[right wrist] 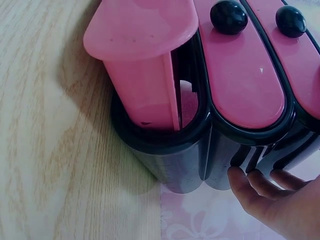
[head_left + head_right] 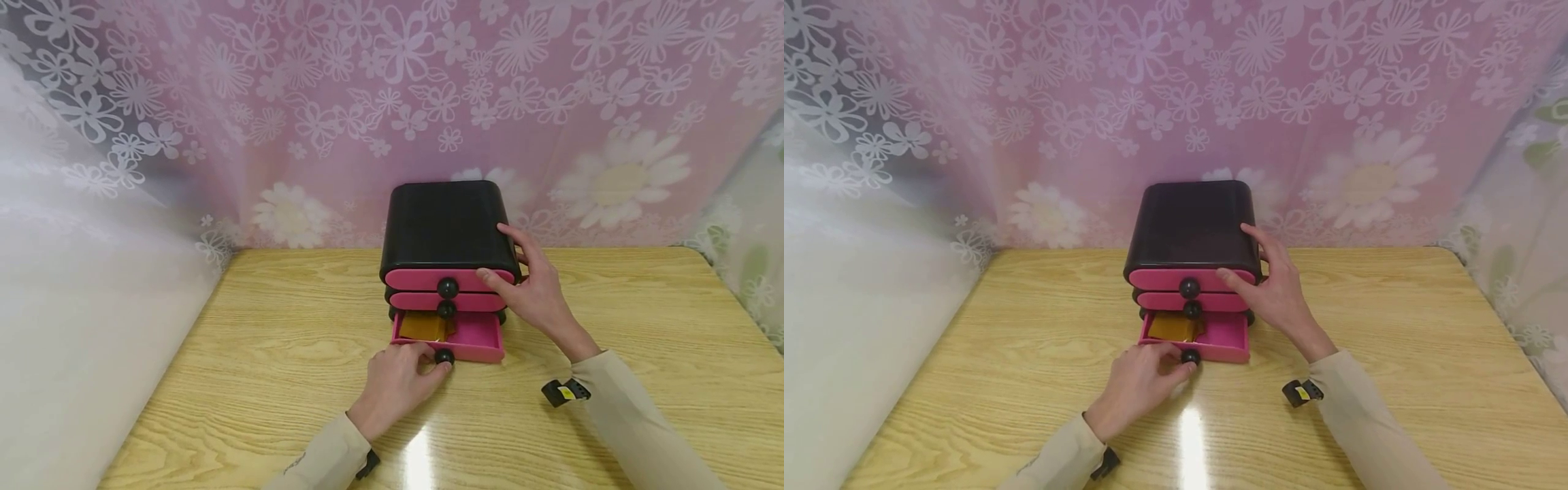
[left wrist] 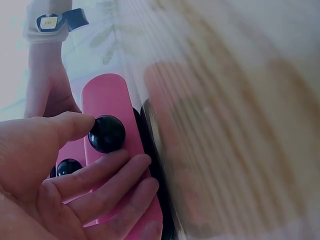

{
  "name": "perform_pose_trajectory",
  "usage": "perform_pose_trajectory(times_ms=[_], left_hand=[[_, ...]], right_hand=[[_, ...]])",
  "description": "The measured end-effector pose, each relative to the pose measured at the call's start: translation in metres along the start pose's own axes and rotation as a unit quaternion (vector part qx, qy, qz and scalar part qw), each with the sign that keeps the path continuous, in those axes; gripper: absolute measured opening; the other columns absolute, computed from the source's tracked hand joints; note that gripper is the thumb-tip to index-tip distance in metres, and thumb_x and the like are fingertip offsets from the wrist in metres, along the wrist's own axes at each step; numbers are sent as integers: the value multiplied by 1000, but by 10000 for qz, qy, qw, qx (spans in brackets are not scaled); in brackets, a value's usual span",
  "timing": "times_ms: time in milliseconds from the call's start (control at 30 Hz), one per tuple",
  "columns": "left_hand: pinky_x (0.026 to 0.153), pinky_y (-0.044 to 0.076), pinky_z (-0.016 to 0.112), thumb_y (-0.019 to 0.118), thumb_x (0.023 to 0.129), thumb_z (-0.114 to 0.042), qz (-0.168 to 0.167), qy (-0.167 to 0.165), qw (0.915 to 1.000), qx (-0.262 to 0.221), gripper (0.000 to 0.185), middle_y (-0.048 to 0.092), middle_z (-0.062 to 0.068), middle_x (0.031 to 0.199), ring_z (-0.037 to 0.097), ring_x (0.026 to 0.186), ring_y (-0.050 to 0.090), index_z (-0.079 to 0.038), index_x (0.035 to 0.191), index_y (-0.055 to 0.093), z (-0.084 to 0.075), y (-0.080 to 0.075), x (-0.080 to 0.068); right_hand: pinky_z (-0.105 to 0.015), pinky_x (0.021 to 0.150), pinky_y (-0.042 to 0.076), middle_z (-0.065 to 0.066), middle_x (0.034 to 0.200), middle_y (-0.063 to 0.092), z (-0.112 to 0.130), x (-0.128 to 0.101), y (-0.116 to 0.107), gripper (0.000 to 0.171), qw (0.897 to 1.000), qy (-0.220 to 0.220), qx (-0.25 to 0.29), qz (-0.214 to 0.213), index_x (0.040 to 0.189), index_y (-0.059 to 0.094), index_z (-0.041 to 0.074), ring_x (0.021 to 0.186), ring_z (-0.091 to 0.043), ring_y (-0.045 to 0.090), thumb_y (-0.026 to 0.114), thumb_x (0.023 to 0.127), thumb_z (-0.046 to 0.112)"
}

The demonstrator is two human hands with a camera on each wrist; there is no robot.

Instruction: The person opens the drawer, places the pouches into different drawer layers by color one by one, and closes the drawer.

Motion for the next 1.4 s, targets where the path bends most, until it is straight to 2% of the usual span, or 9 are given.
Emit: perform_pose_trajectory(times_ms=[433,733,1033,1267,1400], left_hand=[[48,34,21,70,93,-48,-207,73,9997,89,34,75,-7,78,0,52,47,-16,98,81,-1,0,10],[47,34,21,71,93,-45,-201,117,9997,-35,32,75,-6,78,1,52,47,-14,98,81,1,-1,19],[57,43,21,71,92,-44,-172,68,9998,-116,30,77,-6,86,6,69,63,-16,96,81,2,-1,29],[61,48,22,72,93,-43,-134,-51,9996,-232,29,78,-6,91,9,77,68,-16,97,81,5,0,36],[62,50,22,72,93,-44,-87,-109,9995,-275,30,78,-6,92,10,79,70,-16,98,81,5,0,39]], right_hand=[[-16,70,52,-10,159,40,1,0,0,77,10000,12,-13,10,157,37,38,126,-45,57,77,91,31],[-17,70,52,-10,158,41,1,0,0,78,10000,4,-20,25,157,36,40,126,-44,57,77,91,32],[-19,69,52,-9,159,40,0,0,0,78,10000,-21,-55,2,157,36,41,126,-43,57,77,91,32],[-18,71,52,-10,160,39,0,0,0,77,10000,-14,-95,9,157,36,40,128,-45,57,76,91,33],[-23,72,53,-10,160,39,0,0,0,77,9999,-7,-103,3,157,36,40,128,-45,56,76,91,32]])
Point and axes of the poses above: each hand's wrist, its own x-axis towards the middle knuckle, its own y-axis out of the palm, z = x × y, the point moved 2 cm from there along x, towards the middle knuckle
